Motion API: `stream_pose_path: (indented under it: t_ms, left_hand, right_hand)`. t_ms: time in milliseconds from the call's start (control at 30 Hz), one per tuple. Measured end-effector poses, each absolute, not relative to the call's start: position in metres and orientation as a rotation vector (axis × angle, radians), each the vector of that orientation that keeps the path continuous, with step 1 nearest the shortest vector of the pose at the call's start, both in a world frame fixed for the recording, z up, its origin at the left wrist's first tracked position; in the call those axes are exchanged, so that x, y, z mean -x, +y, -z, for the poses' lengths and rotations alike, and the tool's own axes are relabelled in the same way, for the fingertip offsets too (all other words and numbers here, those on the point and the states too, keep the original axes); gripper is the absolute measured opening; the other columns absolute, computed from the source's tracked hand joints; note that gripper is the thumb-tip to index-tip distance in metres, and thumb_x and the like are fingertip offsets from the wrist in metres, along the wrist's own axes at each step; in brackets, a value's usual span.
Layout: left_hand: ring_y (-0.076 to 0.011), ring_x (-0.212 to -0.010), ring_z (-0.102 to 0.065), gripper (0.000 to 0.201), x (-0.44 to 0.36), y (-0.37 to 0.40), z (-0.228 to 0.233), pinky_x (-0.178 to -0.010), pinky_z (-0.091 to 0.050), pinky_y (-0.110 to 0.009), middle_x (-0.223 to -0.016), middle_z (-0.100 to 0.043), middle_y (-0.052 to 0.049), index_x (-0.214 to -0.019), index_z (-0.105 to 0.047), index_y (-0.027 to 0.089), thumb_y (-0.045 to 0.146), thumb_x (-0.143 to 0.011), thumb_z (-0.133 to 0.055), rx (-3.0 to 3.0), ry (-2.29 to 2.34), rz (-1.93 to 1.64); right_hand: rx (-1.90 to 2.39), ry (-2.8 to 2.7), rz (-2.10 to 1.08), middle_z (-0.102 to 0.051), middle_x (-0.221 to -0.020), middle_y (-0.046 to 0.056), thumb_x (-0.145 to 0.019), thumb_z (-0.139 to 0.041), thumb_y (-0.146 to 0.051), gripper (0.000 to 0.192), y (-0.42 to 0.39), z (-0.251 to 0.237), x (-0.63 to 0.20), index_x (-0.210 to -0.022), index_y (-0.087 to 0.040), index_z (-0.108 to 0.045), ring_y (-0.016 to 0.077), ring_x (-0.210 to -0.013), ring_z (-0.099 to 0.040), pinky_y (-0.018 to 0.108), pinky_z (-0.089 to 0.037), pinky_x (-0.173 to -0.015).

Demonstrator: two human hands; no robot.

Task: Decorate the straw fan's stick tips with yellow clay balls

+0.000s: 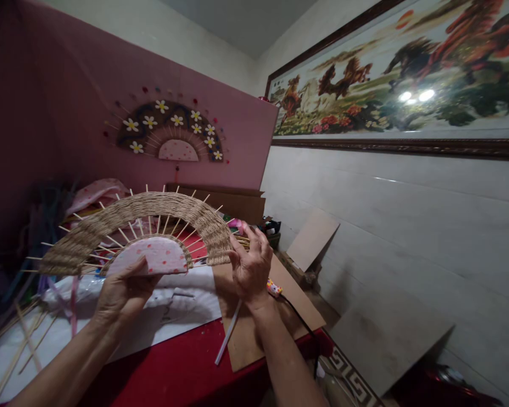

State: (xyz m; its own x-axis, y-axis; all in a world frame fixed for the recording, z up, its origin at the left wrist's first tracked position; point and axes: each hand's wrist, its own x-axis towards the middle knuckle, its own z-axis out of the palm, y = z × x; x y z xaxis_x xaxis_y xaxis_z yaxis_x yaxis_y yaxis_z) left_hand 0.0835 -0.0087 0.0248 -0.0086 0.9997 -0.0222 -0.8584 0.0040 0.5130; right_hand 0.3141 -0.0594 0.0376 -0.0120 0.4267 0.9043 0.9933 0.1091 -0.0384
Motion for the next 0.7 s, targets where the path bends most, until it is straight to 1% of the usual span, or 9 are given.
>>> stream_pose_path:
  t_ms: [100,233,333,433,567,700]
  left_hand:
    - [-0.0163,-0.065,-0.067,0.023,-0.084,-0.009,-0.025,-0.056,-0.060,-0.032,-0.073,-0.071,-0.002,-0.079,-0.065,0.016,-0.003,-0.068,-0.059,-0.398,0.434,-1.544]
    - [-0.0162,-0.065,-0.067,0.025,-0.085,-0.010,-0.028,-0.057,-0.060,-0.030,-0.073,-0.070,-0.002,-0.081,-0.065,0.016,-0.004,-0.067,-0.059,-0.400,0.432,-1.529]
    - [-0.0163,-0.065,-0.067,0.024,-0.086,-0.011,-0.029,-0.058,-0.060,-0.030,-0.072,-0.070,-0.003,-0.081,-0.065,0.015,-0.003,-0.067,-0.059,-0.394,0.440,-1.520]
    - [-0.0164,-0.063,-0.066,0.023,-0.087,-0.012,-0.028,-0.056,-0.060,-0.029,-0.072,-0.070,-0.003,-0.080,-0.064,0.015,-0.003,-0.066,-0.059,-0.388,0.449,-1.510]
    - [-0.0161,-0.062,-0.066,0.020,-0.086,-0.011,-0.026,-0.056,-0.060,-0.029,-0.074,-0.071,-0.004,-0.078,-0.064,0.014,-0.001,-0.067,-0.060,-0.390,0.466,-1.490]
    - [-0.0164,-0.065,-0.067,0.019,-0.086,-0.011,-0.025,-0.058,-0.060,-0.030,-0.076,-0.071,-0.004,-0.077,-0.064,0.014,-0.002,-0.067,-0.060,-0.396,0.456,-1.495]
  right_hand:
    - [1.447,-1.571,0.883,-0.050,-0.132,0.008,-0.094,-0.033,-0.049,0.044,-0.058,-0.038,-0.314,-0.118,-0.029,-0.064,0.0272,-0.126,-0.035,0.046,-0.033,-0.101]
    - [1.430,-1.544,0.889,-0.051,-0.131,0.008,-0.095,-0.033,-0.043,0.042,-0.060,-0.044,-0.309,-0.118,-0.027,-0.064,0.0264,-0.126,-0.036,0.046,-0.033,-0.101]
    - [1.449,-1.560,0.910,-0.049,-0.133,0.009,-0.095,-0.031,-0.047,0.044,-0.058,-0.050,-0.304,-0.122,-0.028,-0.061,0.0279,-0.127,-0.034,0.048,-0.033,-0.100]
    - [1.503,-1.594,0.945,-0.046,-0.136,0.009,-0.092,-0.035,-0.052,0.046,-0.052,-0.055,-0.301,-0.125,-0.030,-0.058,0.0296,-0.130,-0.030,0.048,-0.033,-0.099]
    - [1.565,-1.627,0.991,-0.045,-0.138,0.008,-0.090,-0.043,-0.052,0.041,-0.045,-0.058,-0.299,-0.120,-0.031,-0.061,0.0313,-0.131,-0.027,0.049,-0.033,-0.098]
    - [1.599,-1.611,0.975,-0.045,-0.138,0.009,-0.091,-0.044,-0.049,0.038,-0.043,-0.059,-0.298,-0.120,-0.031,-0.061,0.0315,-0.131,-0.027,0.049,-0.033,-0.097]
